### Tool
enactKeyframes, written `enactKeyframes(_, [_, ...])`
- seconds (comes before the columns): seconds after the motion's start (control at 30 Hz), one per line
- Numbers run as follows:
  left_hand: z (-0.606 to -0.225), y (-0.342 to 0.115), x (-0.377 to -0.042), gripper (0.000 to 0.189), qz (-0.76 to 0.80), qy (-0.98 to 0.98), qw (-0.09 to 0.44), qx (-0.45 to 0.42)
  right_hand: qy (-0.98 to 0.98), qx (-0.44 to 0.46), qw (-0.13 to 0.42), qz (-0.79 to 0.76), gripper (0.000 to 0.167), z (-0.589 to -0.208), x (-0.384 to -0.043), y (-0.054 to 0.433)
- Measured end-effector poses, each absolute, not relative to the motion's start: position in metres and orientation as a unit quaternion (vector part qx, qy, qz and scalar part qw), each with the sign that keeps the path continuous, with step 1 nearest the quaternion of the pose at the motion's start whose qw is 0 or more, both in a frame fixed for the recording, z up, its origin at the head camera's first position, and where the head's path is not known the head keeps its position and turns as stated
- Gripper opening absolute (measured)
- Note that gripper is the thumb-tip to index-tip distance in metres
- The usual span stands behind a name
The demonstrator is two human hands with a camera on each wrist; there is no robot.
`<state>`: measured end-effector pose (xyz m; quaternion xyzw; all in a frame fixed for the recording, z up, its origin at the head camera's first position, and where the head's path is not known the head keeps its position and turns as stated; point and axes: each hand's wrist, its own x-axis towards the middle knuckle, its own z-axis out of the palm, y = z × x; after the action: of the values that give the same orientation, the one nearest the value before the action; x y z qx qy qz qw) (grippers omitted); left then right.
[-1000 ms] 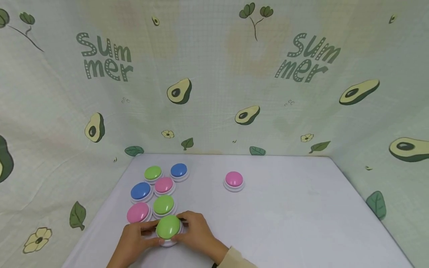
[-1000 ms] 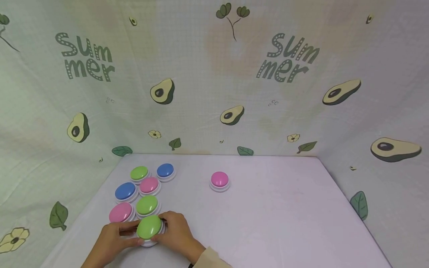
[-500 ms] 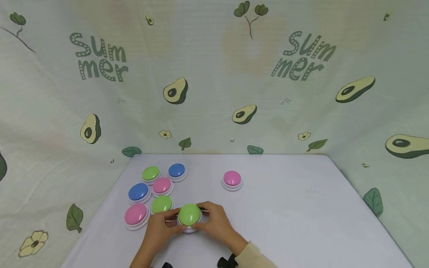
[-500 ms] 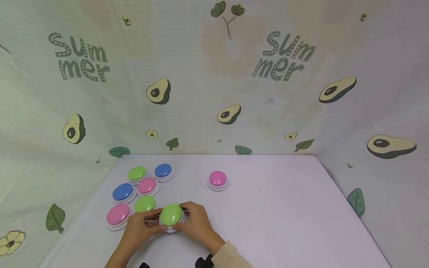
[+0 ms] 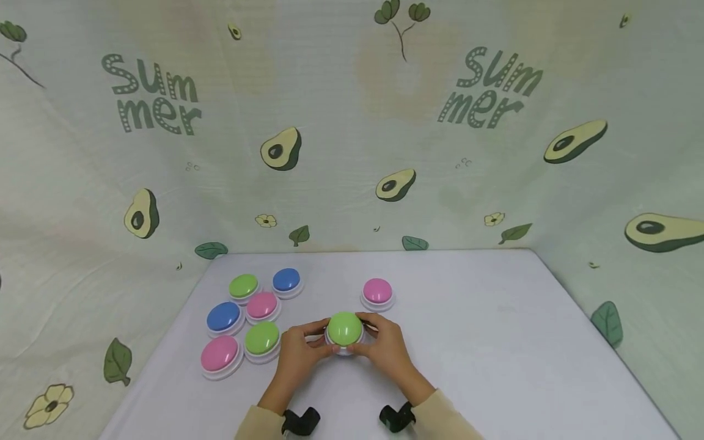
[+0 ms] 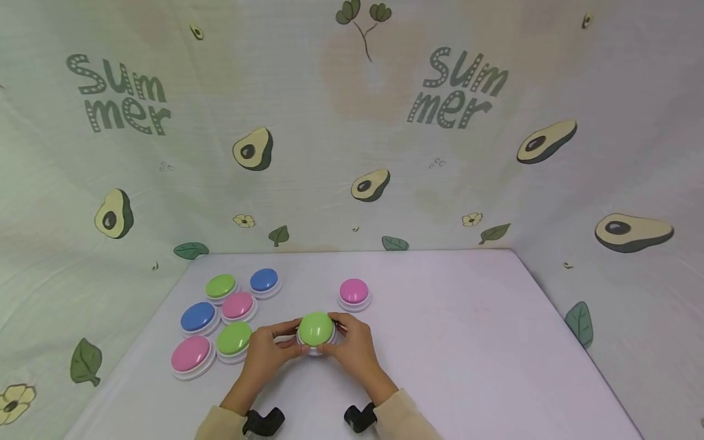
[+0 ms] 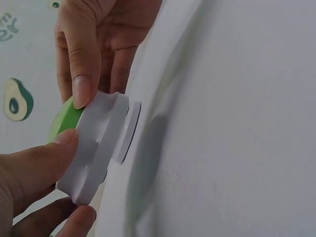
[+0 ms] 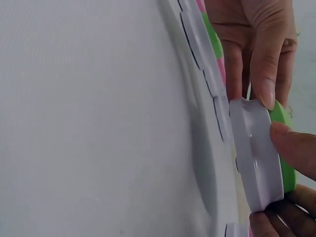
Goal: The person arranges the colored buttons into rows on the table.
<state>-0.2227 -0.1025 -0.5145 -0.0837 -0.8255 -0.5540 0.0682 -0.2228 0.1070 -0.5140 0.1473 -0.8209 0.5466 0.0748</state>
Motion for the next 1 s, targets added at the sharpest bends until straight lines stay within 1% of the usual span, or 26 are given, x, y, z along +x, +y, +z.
enactKeyframes(0.17, [-0.515,-0.077,-0.235,0.057,-0.546,-0.830,0.068,-0.097,-0.822,0.115,0.090,0.550,0.066,-0.512,-0.227,0.127])
enactKeyframes(0.37, [-0.518,-0.049,-0.246,0.056,-0.548,-0.824,0.084,-0.117,-0.824,0.075,0.095,0.553,0.066,-0.512,-0.231,0.149])
enactKeyframes(0.67, [-0.525,-0.007,-0.256,0.052,-0.578,-0.802,0.094,-0.113,-0.836,0.047,0.109,0.536,0.065,-0.512,-0.239,0.180])
enactKeyframes(1.0, [-0.525,0.028,-0.257,0.051,-0.603,-0.785,0.085,-0.116,-0.845,0.021,0.102,0.525,0.066,-0.511,-0.239,0.212])
